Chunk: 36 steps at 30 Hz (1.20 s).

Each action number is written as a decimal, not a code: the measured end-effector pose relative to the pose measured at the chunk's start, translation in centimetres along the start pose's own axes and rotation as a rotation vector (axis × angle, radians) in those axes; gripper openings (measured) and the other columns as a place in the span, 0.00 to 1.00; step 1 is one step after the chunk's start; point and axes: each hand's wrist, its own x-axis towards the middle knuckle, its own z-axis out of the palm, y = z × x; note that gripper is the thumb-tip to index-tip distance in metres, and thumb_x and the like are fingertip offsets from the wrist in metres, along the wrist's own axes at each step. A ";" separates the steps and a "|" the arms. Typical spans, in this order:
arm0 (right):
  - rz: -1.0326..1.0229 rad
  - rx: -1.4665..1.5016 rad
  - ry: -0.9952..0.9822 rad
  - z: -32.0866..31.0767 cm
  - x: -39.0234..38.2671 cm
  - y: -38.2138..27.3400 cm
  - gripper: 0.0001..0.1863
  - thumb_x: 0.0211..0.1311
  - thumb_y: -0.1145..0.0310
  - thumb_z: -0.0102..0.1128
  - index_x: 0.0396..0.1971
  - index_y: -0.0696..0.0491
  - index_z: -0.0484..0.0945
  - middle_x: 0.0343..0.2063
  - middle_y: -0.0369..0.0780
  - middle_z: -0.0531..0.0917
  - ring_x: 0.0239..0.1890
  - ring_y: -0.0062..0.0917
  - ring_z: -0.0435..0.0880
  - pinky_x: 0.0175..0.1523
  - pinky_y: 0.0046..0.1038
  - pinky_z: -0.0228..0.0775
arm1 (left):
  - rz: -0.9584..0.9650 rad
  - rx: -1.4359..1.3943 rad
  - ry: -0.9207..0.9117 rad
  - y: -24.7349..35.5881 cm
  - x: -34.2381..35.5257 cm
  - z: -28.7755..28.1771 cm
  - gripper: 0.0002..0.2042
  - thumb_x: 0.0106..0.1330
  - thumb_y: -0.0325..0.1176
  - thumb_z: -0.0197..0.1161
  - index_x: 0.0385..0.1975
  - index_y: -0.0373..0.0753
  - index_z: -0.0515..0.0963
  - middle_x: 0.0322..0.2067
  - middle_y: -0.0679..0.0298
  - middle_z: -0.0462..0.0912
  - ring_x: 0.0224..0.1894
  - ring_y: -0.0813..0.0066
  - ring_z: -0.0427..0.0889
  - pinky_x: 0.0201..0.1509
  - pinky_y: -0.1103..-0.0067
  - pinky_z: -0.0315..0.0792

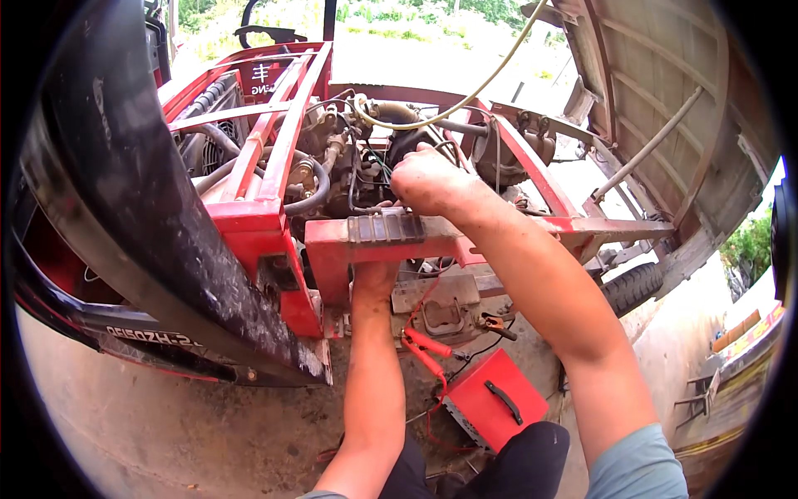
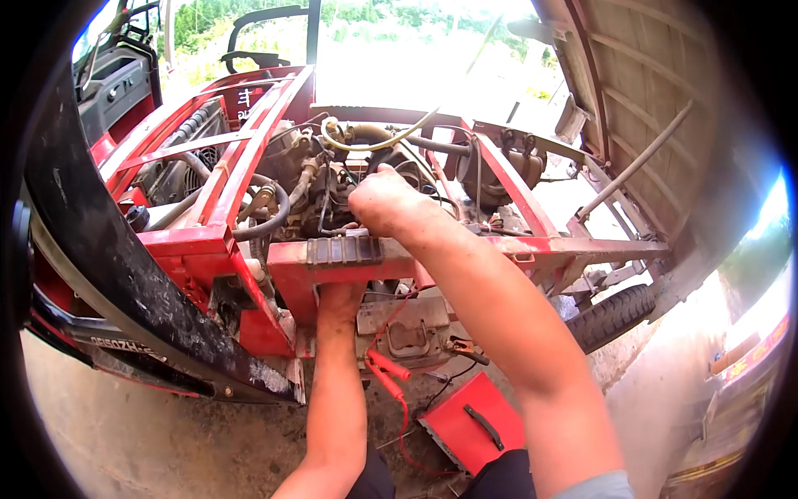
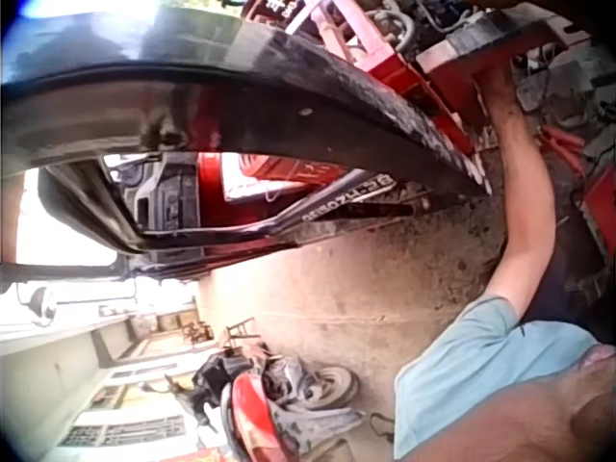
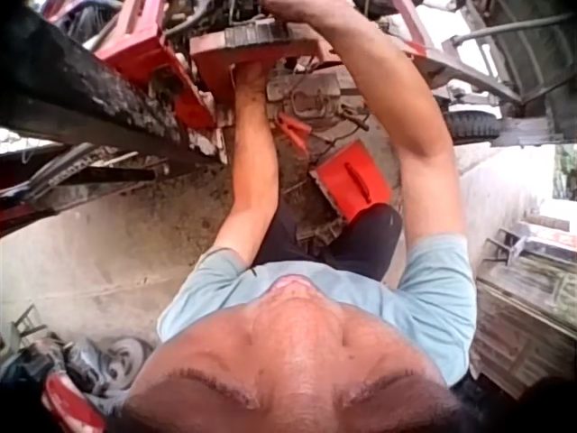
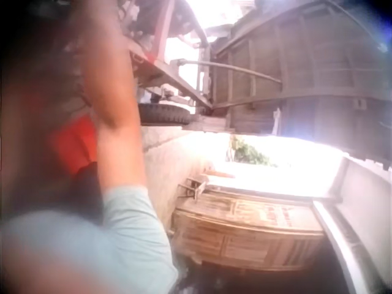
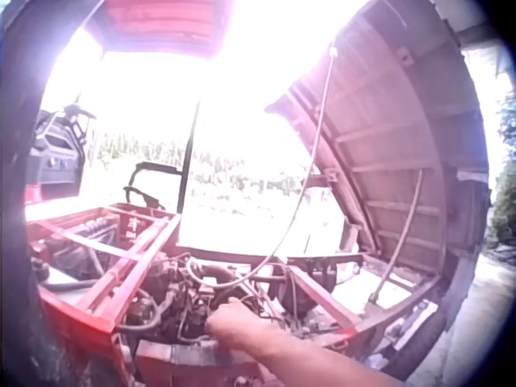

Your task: The person works on the wiring and electrical components of a red utility vehicle, stripping wire insulation, twisting wires together, and applying adhesive tape to the connections while managing electrical clamps and battery cables.

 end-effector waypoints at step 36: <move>-0.006 0.131 0.064 -0.9 -4.1 3.0 0.06 0.56 0.69 0.64 0.28 0.42 0.90 0.32 0.33 0.84 0.48 0.32 0.83 0.69 0.51 0.61 | -0.148 0.284 0.003 0.6 -0.5 0.6 0.26 0.75 0.41 0.64 0.69 0.39 0.69 0.58 0.69 0.78 0.56 0.79 0.76 0.62 0.75 0.71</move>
